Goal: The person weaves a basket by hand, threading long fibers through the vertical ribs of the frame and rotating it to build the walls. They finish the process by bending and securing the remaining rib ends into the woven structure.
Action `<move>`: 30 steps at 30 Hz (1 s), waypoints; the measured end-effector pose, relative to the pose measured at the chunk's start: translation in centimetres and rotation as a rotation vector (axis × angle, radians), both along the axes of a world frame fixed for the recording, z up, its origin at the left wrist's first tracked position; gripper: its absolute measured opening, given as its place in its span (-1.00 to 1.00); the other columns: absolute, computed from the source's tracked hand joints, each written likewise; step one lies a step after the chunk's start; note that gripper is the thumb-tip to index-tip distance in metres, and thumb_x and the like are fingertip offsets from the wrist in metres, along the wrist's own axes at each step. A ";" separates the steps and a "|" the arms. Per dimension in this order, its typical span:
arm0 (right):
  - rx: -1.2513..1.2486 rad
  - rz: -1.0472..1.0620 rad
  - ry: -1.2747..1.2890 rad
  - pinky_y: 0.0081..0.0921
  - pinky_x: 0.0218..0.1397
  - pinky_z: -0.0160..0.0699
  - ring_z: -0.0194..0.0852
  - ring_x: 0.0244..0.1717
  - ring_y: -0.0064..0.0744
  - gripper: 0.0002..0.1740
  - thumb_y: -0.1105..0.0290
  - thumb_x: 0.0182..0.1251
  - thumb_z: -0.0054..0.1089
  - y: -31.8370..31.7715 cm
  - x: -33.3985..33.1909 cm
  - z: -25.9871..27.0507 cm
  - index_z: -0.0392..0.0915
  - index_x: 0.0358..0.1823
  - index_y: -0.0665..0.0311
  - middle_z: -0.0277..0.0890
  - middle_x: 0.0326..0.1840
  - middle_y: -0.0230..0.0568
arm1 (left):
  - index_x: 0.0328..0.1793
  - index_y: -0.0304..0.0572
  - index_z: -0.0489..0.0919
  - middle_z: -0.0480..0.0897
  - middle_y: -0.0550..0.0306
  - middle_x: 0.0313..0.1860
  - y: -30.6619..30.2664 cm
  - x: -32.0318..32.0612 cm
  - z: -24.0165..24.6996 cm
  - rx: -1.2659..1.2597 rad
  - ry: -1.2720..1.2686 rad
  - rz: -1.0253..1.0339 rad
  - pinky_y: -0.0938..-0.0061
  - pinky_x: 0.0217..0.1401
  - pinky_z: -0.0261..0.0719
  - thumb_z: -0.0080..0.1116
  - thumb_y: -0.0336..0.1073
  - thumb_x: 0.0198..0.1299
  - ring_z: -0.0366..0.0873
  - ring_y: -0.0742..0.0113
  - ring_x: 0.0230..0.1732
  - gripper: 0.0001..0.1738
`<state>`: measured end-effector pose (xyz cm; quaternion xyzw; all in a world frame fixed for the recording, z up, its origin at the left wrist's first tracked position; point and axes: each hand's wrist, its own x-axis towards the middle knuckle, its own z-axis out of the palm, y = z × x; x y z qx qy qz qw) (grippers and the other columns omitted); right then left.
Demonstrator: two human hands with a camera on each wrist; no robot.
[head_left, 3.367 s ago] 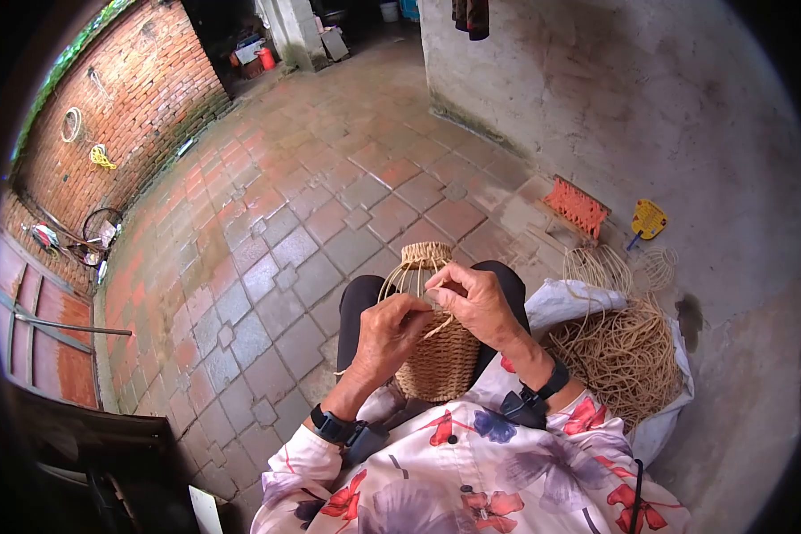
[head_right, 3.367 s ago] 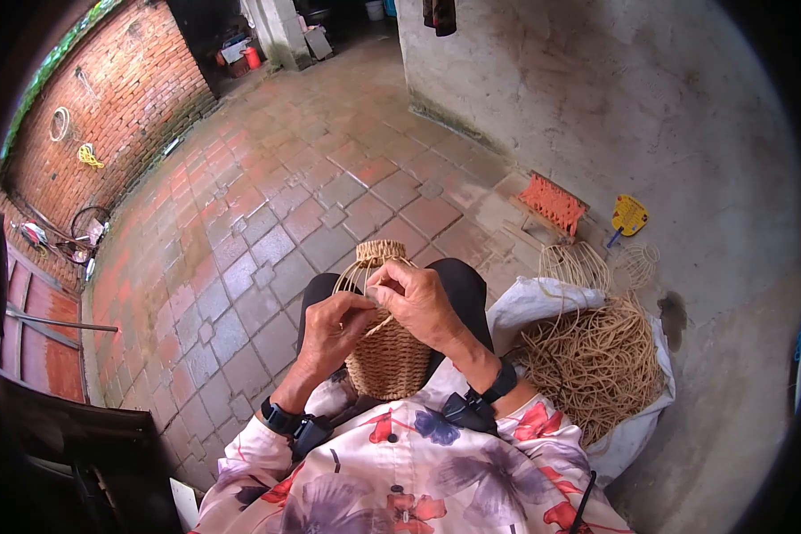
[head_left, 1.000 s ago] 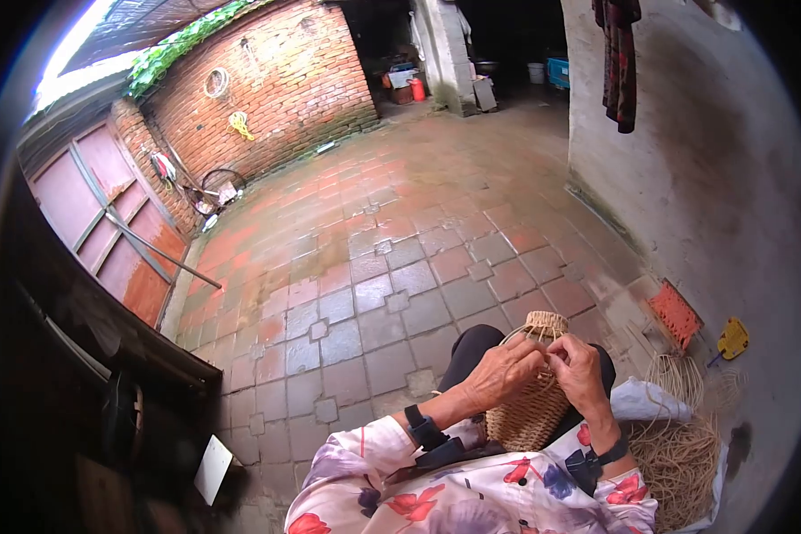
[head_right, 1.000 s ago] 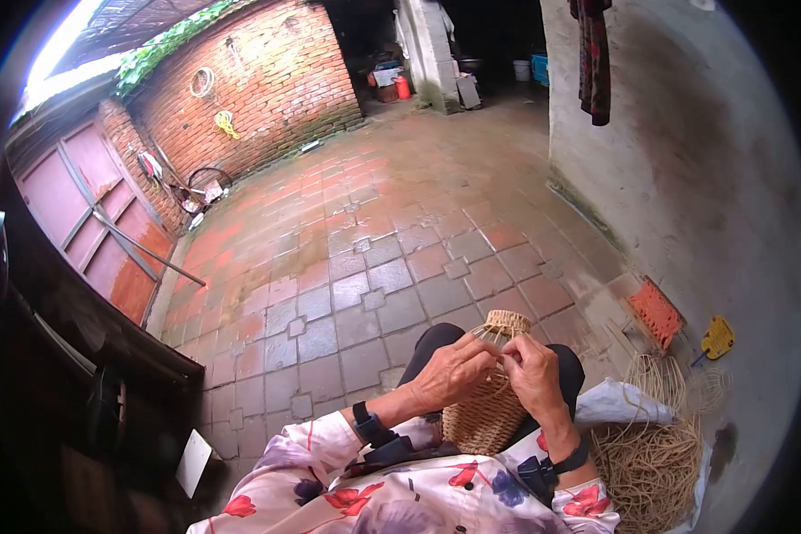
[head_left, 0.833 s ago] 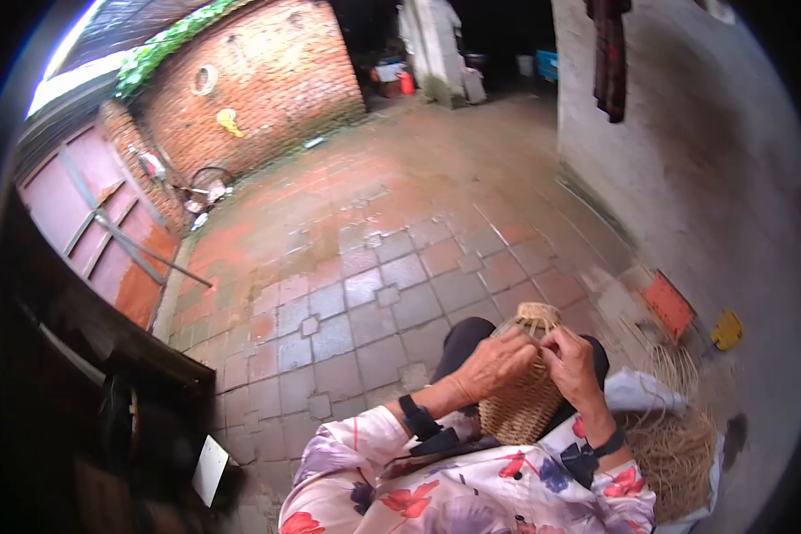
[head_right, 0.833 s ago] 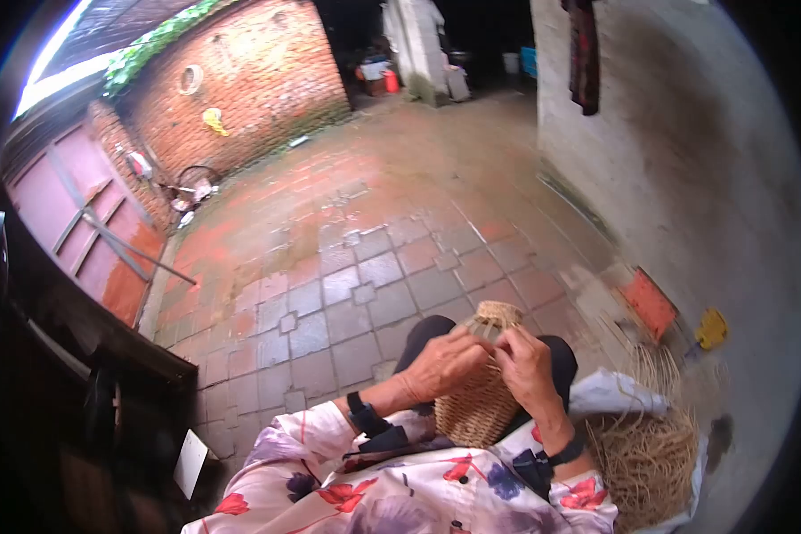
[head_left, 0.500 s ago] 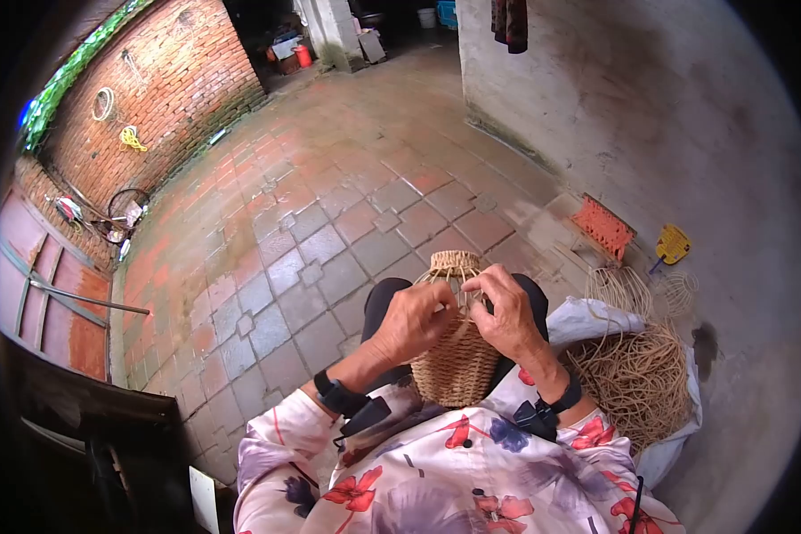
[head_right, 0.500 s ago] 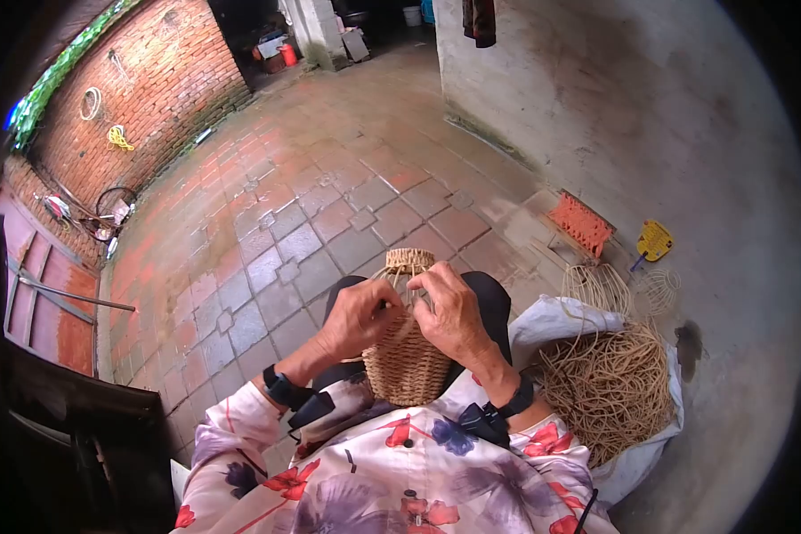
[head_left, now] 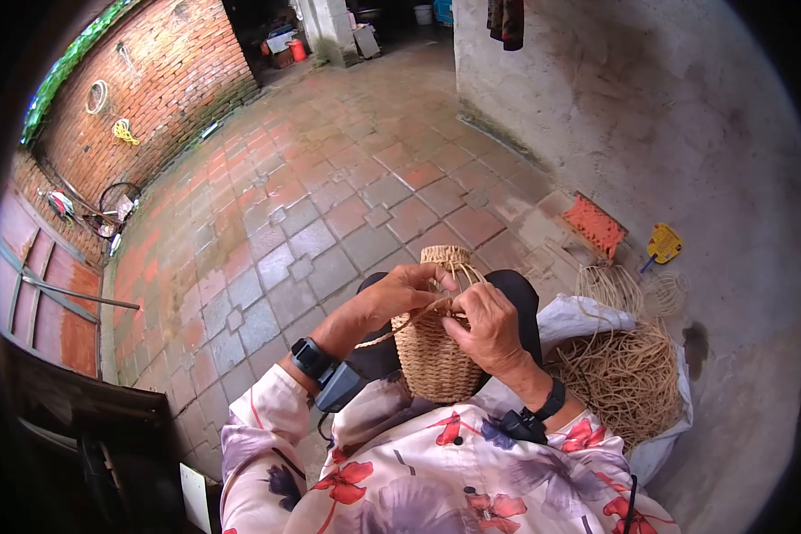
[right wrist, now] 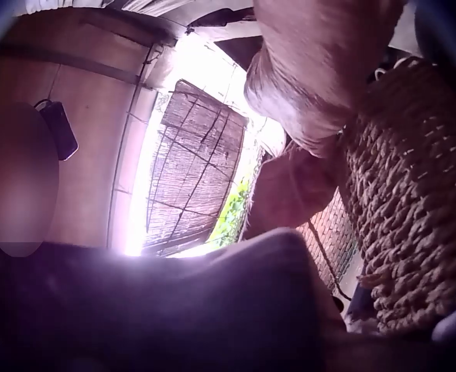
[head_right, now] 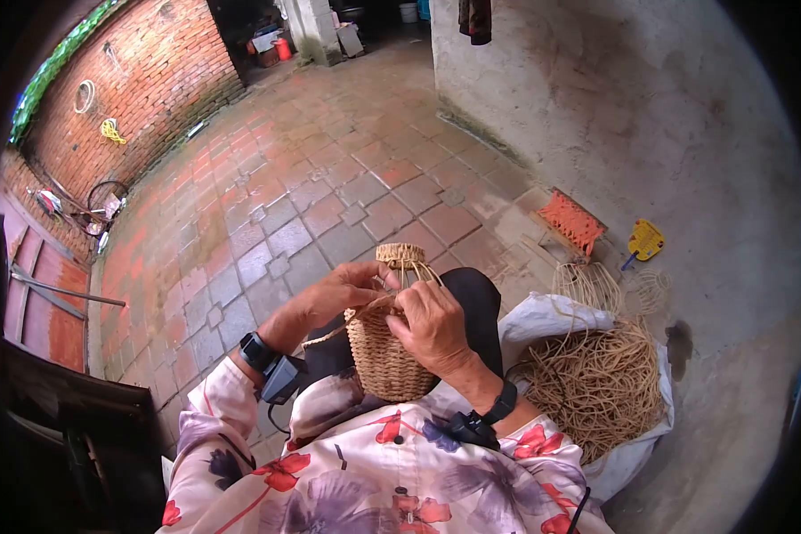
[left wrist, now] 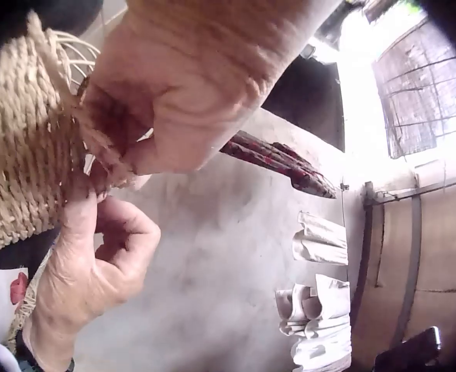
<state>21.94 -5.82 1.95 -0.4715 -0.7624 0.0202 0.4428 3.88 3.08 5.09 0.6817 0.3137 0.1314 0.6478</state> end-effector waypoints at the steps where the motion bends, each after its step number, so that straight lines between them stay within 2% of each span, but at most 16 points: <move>1: 0.065 -0.011 -0.039 -0.23 -0.25 0.44 0.43 -0.32 -0.14 -0.60 0.49 -0.16 0.48 0.0 -0.1 0.0 0.37 -0.34 0.21 0.33 -0.39 -0.20 | 0.06 -0.13 0.53 0.61 0.32 -0.34 0.0 -0.2 -0.1 -0.056 -0.058 0.009 0.70 -0.36 0.42 0.17 -0.37 0.31 0.51 0.63 -0.33 -0.79; 5: 0.159 -0.026 -0.108 -0.24 -0.27 0.44 0.40 -0.33 -0.14 -0.62 0.52 -0.13 0.45 -0.2 0.0 -0.1 0.37 -0.35 0.23 0.29 -0.41 -0.18 | 0.05 -0.11 0.53 0.61 0.33 -0.34 0.2 -0.5 -1.1 -0.087 -0.162 0.019 0.70 -0.36 0.42 0.16 -0.37 0.32 0.50 0.63 -0.35 -0.80; 9: 0.147 -0.019 -0.095 -0.26 -0.29 0.45 0.41 -0.32 -0.14 -0.64 0.54 -0.11 0.43 -0.4 0.0 -0.7 0.37 -0.35 0.24 0.29 -0.41 -0.17 | 0.05 -0.11 0.53 0.61 0.34 -0.35 -0.3 -0.3 -0.1 -0.086 -0.133 0.027 0.70 -0.37 0.42 0.16 -0.36 0.32 0.50 0.63 -0.36 -0.80; 11: 0.158 -0.002 -0.049 -0.26 -0.35 0.44 0.43 -0.38 -0.13 -0.62 0.60 -0.14 0.46 -0.6 0.0 -0.6 0.40 -0.34 0.26 0.36 -0.43 -0.18 | 0.04 -0.11 0.54 0.60 0.35 -0.36 -0.4 -0.2 0.3 -0.036 -0.041 0.029 0.70 -0.38 0.41 0.15 -0.36 0.32 0.50 0.63 -0.37 -0.80; 15: 0.134 -0.009 -0.078 -0.27 -0.29 0.48 0.43 -0.33 -0.14 -0.65 0.57 -0.10 0.42 -0.6 0.0 -0.4 0.37 -0.36 0.22 0.30 -0.41 -0.18 | 0.05 -0.11 0.53 0.60 0.35 -0.38 0.0 -0.2 -0.4 -0.082 -0.086 0.013 0.70 -0.39 0.40 0.15 -0.37 0.31 0.49 0.64 -0.38 -0.80; 18: 0.143 0.005 -0.059 -0.32 -0.35 0.51 0.45 -0.38 -0.17 -0.69 0.63 -0.07 0.36 -0.6 0.0 -0.1 0.37 -0.37 0.24 0.31 -0.40 -0.19 | 0.03 -0.15 0.57 0.61 0.35 -0.37 -0.2 -0.5 -0.4 -0.043 -0.093 0.033 0.67 -0.39 0.43 0.16 -0.39 0.29 0.50 0.61 -0.37 -0.80; 20: -0.169 0.050 0.264 -0.38 -0.42 0.53 0.49 -0.42 -0.22 -0.73 0.68 -0.05 0.27 -1.1 0.0 0.5 0.37 -0.39 0.26 0.32 -0.40 -0.20 | -0.11 -0.23 0.64 0.64 0.22 -0.40 -0.6 -0.9 -0.5 0.322 -0.016 0.054 0.53 -0.33 0.52 0.20 -0.43 0.20 0.53 0.50 -0.39 -0.85; 21: -0.223 0.062 0.341 -0.50 -0.45 0.51 0.50 -0.46 -0.41 -0.78 0.69 0.02 0.22 -1.2 -0.1 0.7 0.37 -0.38 0.28 0.35 -0.42 -0.25 | -0.11 -0.23 0.64 0.64 0.22 -0.40 -0.8 -1.0 -0.3 0.318 -0.014 0.051 0.53 -0.33 0.52 0.20 -0.43 0.20 0.53 0.50 -0.39 -0.85; 22: -0.225 0.060 0.342 -0.50 -0.45 0.51 0.50 -0.46 -0.41 -0.78 0.69 0.02 0.22 -1.3 0.0 0.8 0.37 -0.38 0.28 0.35 -0.42 -0.25 | -0.15 -0.25 0.66 0.66 0.20 -0.39 -1.1 -1.0 0.3 0.394 0.026 0.042 0.49 -0.28 0.55 0.21 -0.44 0.18 0.57 0.47 -0.36 -0.87; 24: -0.449 0.106 0.538 -0.58 -0.43 0.48 0.45 -0.45 -0.58 -0.82 0.64 0.15 0.21 -1.4 0.1 0.8 0.37 -0.38 0.29 0.37 -0.47 -0.39 | -0.20 -0.27 0.67 0.69 0.17 -0.38 -1.5 -1.1 0.7 0.472 0.066 0.036 0.45 -0.23 0.58 0.22 -0.45 0.16 0.61 0.44 -0.33 -0.89; 25: -0.449 0.107 0.538 -0.58 -0.43 0.48 0.45 -0.45 -0.58 -0.82 0.64 0.15 0.21 -1.2 0.2 0.5 0.37 -0.38 0.29 0.37 -0.47 -0.39 | -0.21 -0.26 0.68 0.69 0.12 -0.39 -1.7 -1.1 0.8 0.543 0.076 0.052 0.42 -0.22 0.58 0.22 -0.46 0.14 0.64 0.35 -0.32 -0.89; 26: -0.520 0.211 0.666 -0.64 -0.44 0.42 0.40 -0.47 -0.65 -0.85 0.61 0.20 0.19 -0.9 0.5 0.0 0.37 -0.35 0.28 0.36 -0.47 -0.45 | -0.22 -0.26 0.68 0.69 0.07 -0.40 -1.9 -1.0 0.7 0.614 0.086 0.068 0.39 -0.21 0.59 0.22 -0.47 0.12 0.67 0.26 -0.31 -0.89; 27: -0.590 0.315 0.794 -0.69 -0.44 0.37 0.35 -0.49 -0.71 -0.87 0.57 0.25 0.17 -0.7 0.7 0.1 0.38 -0.33 0.26 0.36 -0.48 -0.51 | -0.22 -0.26 0.68 0.69 0.07 -0.40 -1.9 -1.0 0.5 0.613 0.086 0.067 0.39 -0.21 0.59 0.22 -0.47 0.12 0.67 0.26 -0.31 -0.89; 28: -0.590 0.311 0.795 -0.69 -0.44 0.37 0.35 -0.49 -0.71 -0.87 0.57 0.25 0.17 -0.8 1.1 0.4 0.38 -0.33 0.26 0.36 -0.48 -0.51 | -0.23 -0.25 0.66 0.67 0.04 -0.39 -1.8 -0.9 0.2 0.729 0.058 0.045 0.35 -0.21 0.60 0.21 -0.47 0.12 0.66 0.16 -0.30 -0.90; 29: -0.811 0.414 0.926 -0.72 -0.45 0.33 0.31 -0.51 -0.73 -0.88 0.56 0.27 0.16 -1.1 1.8 1.0 0.38 -0.29 0.24 0.36 -0.46 -0.53 | -0.24 -0.24 0.65 0.65 0.01 -0.38 -1.8 -0.8 0.0 0.846 0.027 0.023 0.31 -0.21 0.60 0.20 -0.48 0.12 0.66 0.05 -0.29 -0.91; 30: -1.033 0.519 1.053 -0.75 -0.45 0.29 0.28 -0.53 -0.75 -0.89 0.54 0.28 0.15 -1.4 2.6 1.4 0.39 -0.26 0.22 0.35 -0.45 -0.55 | -0.24 -0.24 0.65 0.65 0.01 -0.38 -2.0 -0.7 0.0 0.845 0.025 0.020 0.31 -0.21 0.60 0.20 -0.48 0.12 0.66 0.05 -0.29 -0.91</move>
